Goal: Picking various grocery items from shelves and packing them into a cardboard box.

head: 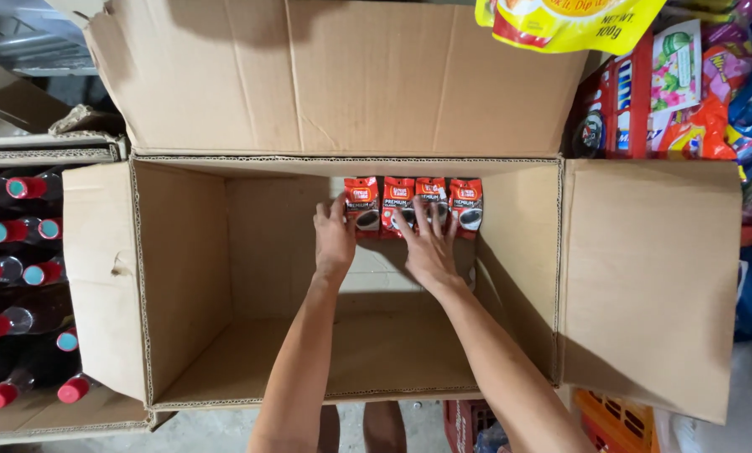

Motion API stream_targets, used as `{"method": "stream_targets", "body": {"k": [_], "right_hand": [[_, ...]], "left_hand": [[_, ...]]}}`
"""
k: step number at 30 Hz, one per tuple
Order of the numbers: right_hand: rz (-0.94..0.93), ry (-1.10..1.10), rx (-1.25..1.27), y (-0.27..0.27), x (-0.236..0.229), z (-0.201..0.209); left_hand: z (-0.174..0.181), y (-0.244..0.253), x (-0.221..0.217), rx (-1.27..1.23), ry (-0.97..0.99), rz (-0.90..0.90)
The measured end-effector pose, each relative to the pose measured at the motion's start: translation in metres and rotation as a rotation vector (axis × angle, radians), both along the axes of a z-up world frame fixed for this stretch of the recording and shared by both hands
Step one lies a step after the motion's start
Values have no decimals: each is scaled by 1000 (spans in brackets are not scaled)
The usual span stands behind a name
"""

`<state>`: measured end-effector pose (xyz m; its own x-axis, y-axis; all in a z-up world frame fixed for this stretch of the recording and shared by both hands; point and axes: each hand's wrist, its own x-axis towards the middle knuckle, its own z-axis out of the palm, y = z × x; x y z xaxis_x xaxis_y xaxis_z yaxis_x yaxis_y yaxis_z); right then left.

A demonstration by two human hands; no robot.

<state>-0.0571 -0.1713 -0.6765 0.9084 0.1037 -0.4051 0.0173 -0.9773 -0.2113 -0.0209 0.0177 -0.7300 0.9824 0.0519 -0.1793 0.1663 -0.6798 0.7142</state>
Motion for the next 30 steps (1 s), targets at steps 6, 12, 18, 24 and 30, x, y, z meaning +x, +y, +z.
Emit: {"method": "stream_targets", "body": {"k": [6,12,18,24,30], "right_hand": [[-56,-108,89,-4,-5,-7],[-137,32,178,-9,-1,-21],[-228,-80,331,-17,0,-41],[-394,-474,302,-46,-4,-44],[-468,-89,676,-58,-19,-77]], "left_hand": [[0,-7,-3,-49,28,-55],[-30,-9,3,-103,164,34],[-57,2,9,-89,121,52],[-62,51,5,-52,260,-106],[-1,62,3,-155,705,-558]]}}
